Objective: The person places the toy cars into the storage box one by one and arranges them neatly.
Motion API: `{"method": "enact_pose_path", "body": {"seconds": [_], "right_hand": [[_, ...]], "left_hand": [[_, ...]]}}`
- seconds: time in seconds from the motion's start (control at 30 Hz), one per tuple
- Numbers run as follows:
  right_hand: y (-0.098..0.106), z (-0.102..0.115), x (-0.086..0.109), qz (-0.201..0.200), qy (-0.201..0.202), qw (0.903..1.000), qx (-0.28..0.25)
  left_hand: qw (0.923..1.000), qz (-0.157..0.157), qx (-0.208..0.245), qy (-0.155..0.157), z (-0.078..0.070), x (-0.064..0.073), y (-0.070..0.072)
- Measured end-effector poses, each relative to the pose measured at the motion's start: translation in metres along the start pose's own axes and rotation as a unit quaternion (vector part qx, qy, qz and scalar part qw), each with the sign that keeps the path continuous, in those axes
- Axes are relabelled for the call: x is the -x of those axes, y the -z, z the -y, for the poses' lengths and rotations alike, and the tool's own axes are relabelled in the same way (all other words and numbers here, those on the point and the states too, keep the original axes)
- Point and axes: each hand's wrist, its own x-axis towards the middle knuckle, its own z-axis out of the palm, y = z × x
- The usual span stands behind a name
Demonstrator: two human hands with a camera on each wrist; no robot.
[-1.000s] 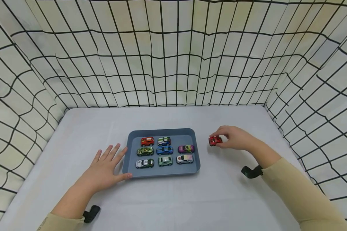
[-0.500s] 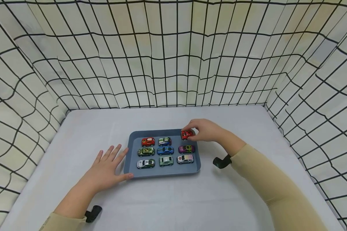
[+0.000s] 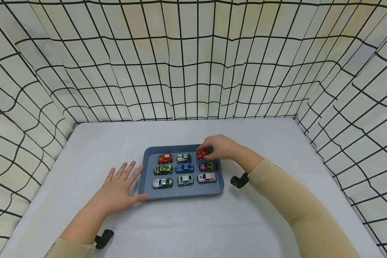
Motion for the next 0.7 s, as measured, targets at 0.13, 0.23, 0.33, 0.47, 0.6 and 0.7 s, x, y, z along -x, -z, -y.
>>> {"method": "enact_pose_path", "body": {"seconds": [0.13,0.23,0.33,0.47,0.6,0.7], "right_hand": [[-0.005,-0.001,-0.003,0.011,-0.002,0.9988,0.048],[-0.008,-0.001,-0.006,0.018,-0.002,0.9962,0.085],[-0.01,0.002,-0.007,0.027,-0.012,0.993,0.114],[-0.011,0.005,-0.008,0.035,-0.025,0.9897,0.136],[-0.013,0.007,-0.008,0.028,-0.026,0.9876,0.152],[-0.014,0.007,-0.008,0.022,-0.025,0.9863,0.162]], "left_hand": [[1.0,-0.001,-0.001,-0.001,0.0,0.0,-0.001],[1.0,-0.002,-0.002,0.0,0.0,-0.001,-0.001],[1.0,0.0,-0.002,0.002,-0.001,0.0,-0.001],[1.0,-0.002,0.003,0.003,-0.003,0.001,0.001],[1.0,-0.004,0.005,0.004,-0.004,0.001,0.002],[1.0,-0.004,0.003,0.005,-0.004,0.001,0.001]]}}
